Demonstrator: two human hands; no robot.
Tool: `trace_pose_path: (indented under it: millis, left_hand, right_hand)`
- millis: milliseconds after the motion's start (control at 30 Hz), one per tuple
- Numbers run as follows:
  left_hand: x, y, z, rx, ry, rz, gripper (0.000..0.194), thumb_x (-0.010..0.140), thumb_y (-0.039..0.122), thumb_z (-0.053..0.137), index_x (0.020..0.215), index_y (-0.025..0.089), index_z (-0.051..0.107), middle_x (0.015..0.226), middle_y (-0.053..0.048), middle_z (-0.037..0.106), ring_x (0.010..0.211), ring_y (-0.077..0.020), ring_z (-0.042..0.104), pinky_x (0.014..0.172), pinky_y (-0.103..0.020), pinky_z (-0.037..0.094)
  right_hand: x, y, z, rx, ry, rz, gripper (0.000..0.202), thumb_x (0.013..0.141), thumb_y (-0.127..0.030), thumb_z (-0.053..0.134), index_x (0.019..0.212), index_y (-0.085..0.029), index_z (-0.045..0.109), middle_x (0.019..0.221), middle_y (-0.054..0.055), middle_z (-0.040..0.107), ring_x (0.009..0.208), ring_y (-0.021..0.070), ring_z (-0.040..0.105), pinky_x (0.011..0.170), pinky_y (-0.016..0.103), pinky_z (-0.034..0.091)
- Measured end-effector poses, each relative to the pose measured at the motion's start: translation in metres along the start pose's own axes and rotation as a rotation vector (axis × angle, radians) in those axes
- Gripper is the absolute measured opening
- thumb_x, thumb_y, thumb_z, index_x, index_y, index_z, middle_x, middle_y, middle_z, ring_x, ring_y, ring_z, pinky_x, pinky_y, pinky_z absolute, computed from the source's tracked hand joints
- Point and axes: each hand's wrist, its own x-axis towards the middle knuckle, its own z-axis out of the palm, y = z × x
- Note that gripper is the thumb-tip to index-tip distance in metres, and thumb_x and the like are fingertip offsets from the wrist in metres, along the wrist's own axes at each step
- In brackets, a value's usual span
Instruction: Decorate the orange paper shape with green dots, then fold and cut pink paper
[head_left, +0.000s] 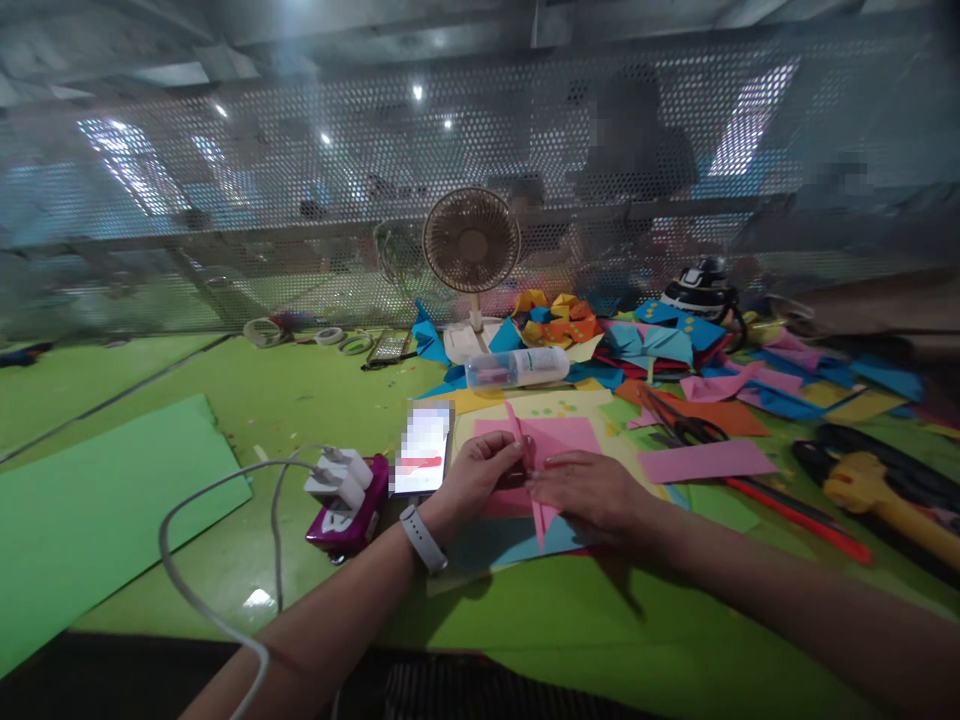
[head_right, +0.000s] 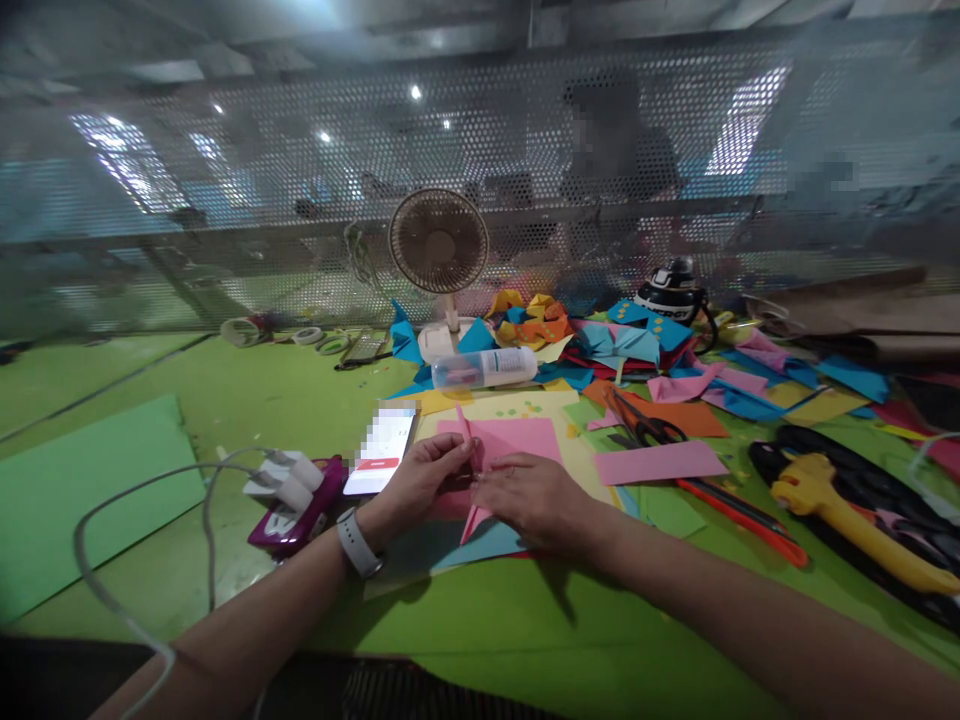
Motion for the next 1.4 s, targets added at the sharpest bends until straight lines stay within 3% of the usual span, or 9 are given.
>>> trace_pose_path:
  millis: [133, 400, 600, 867, 1033, 1400]
  left_hand:
    - [0.001, -0.002, 0.001, 0.0, 0.009, 0.017, 0.037, 0.062, 0.044, 0.08, 0.067, 0.013, 0.059, 0.061, 0.003, 0.058, 0.057, -0.0083, 0.054, 0.065, -0.024, 0.047]
    - [-0.005, 0.002, 0.006, 0.011, 0.014, 0.066, 0.033, 0.068, 0.042, 0.077, 0.071, 0.013, 0.062, 0.062, 0.002, 0.059, 0.058, -0.0086, 0.055, 0.064, -0.023, 0.047]
    - [-0.009, 0.003, 0.011, 0.092, -0.017, 0.153, 0.029, 0.072, 0.04, 0.074, 0.084, 0.014, 0.068, 0.08, -0.004, 0.067, 0.071, -0.0132, 0.059, 0.07, -0.026, 0.047]
    - [-0.01, 0.003, 0.013, 0.104, 0.006, 0.206, 0.028, 0.075, 0.042, 0.071, 0.085, 0.015, 0.067, 0.078, -0.002, 0.065, 0.071, -0.0132, 0.06, 0.071, -0.027, 0.049]
    - [-0.01, -0.002, 0.015, 0.101, -0.037, 0.172, 0.03, 0.073, 0.042, 0.072, 0.083, 0.015, 0.066, 0.074, -0.002, 0.065, 0.066, -0.0123, 0.06, 0.073, -0.031, 0.051]
    - [-0.018, 0.003, 0.015, 0.106, -0.128, 0.114, 0.026, 0.081, 0.039, 0.066, 0.091, 0.015, 0.066, 0.086, -0.005, 0.065, 0.08, -0.0169, 0.063, 0.084, -0.035, 0.051]
  right_hand:
    - [0.002, -0.002, -0.002, 0.062, 0.005, 0.124, 0.021, 0.09, -0.016, 0.046, 0.1, -0.019, 0.063, 0.096, 0.005, 0.075, 0.094, 0.0144, 0.068, 0.096, 0.036, 0.046]
    - [0.005, -0.004, -0.001, 0.12, 0.063, 0.204, 0.014, 0.092, -0.021, 0.051, 0.096, -0.021, 0.065, 0.094, 0.003, 0.075, 0.087, 0.0131, 0.069, 0.097, 0.033, 0.04]
    - [0.015, -0.01, -0.005, 0.131, -0.034, 0.472, 0.018, 0.093, -0.032, 0.052, 0.094, -0.023, 0.068, 0.084, 0.001, 0.073, 0.075, 0.0156, 0.063, 0.077, 0.031, 0.043]
    - [0.016, -0.011, -0.009, 0.032, -0.04, 0.534, 0.031, 0.096, -0.041, 0.044, 0.094, -0.022, 0.068, 0.08, 0.004, 0.068, 0.077, 0.018, 0.059, 0.073, 0.033, 0.034]
    - [0.015, -0.008, -0.01, 0.109, -0.093, 0.662, 0.036, 0.095, -0.041, 0.043, 0.075, -0.019, 0.063, 0.07, 0.002, 0.064, 0.069, 0.0171, 0.055, 0.068, 0.031, 0.036]
    - [0.015, -0.005, -0.011, 0.301, -0.138, 0.795, 0.022, 0.091, -0.028, 0.051, 0.073, -0.019, 0.061, 0.071, 0.0, 0.065, 0.067, 0.0148, 0.056, 0.061, 0.025, 0.038]
